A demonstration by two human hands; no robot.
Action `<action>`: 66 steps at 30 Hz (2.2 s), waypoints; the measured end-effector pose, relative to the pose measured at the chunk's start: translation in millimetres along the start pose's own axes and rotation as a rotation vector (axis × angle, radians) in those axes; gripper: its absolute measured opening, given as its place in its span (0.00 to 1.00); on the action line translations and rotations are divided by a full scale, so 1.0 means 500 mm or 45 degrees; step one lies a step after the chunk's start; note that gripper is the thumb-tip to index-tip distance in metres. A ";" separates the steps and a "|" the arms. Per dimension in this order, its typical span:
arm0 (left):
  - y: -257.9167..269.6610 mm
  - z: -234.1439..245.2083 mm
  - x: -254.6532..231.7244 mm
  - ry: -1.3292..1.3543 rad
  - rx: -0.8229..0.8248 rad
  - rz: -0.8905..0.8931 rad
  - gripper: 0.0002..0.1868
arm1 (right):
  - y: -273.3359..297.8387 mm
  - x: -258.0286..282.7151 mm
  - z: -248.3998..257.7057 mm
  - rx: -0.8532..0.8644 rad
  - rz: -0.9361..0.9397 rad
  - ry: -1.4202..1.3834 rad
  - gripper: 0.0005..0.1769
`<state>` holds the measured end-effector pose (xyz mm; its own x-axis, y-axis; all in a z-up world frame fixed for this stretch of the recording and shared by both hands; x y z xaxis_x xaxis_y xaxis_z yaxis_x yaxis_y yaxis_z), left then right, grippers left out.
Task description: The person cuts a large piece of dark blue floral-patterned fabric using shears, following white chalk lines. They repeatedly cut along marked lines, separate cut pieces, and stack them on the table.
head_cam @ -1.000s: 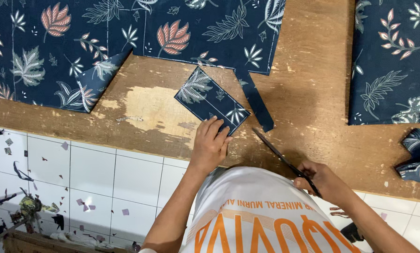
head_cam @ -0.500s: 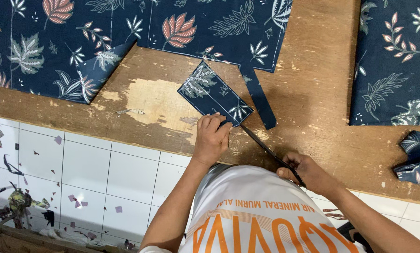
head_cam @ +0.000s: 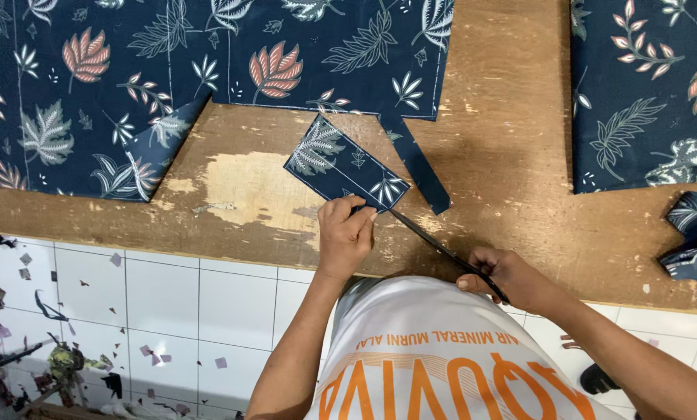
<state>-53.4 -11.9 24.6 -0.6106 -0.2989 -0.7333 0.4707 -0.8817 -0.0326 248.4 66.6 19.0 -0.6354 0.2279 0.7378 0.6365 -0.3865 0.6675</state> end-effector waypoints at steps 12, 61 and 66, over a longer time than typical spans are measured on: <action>-0.020 -0.007 -0.010 0.201 0.021 0.224 0.03 | 0.065 -0.001 0.095 -0.691 0.156 0.798 0.28; -0.005 -0.004 -0.055 -0.100 -0.044 -0.017 0.14 | -0.020 -0.278 0.634 -1.490 0.539 -0.478 0.18; -0.008 0.013 -0.072 -0.091 -0.059 -0.037 0.14 | -0.105 -0.266 0.620 -1.453 0.557 0.711 0.28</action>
<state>-37.7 0.0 55.7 -0.6675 -0.3001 -0.6815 0.4799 -0.8732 -0.0855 434.8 333.6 -83.0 -0.7409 -0.3917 0.5456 0.2879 -0.9191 -0.2689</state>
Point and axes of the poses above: each hand's wrist, its own y-axis away from the middle knuckle, its own z-axis out of the back of the hand, x = y × z, the point moved 2 cm from there along -y, towards the middle knuckle, and after that the axes turned 13 degrees about z, right-handed, at the moved point
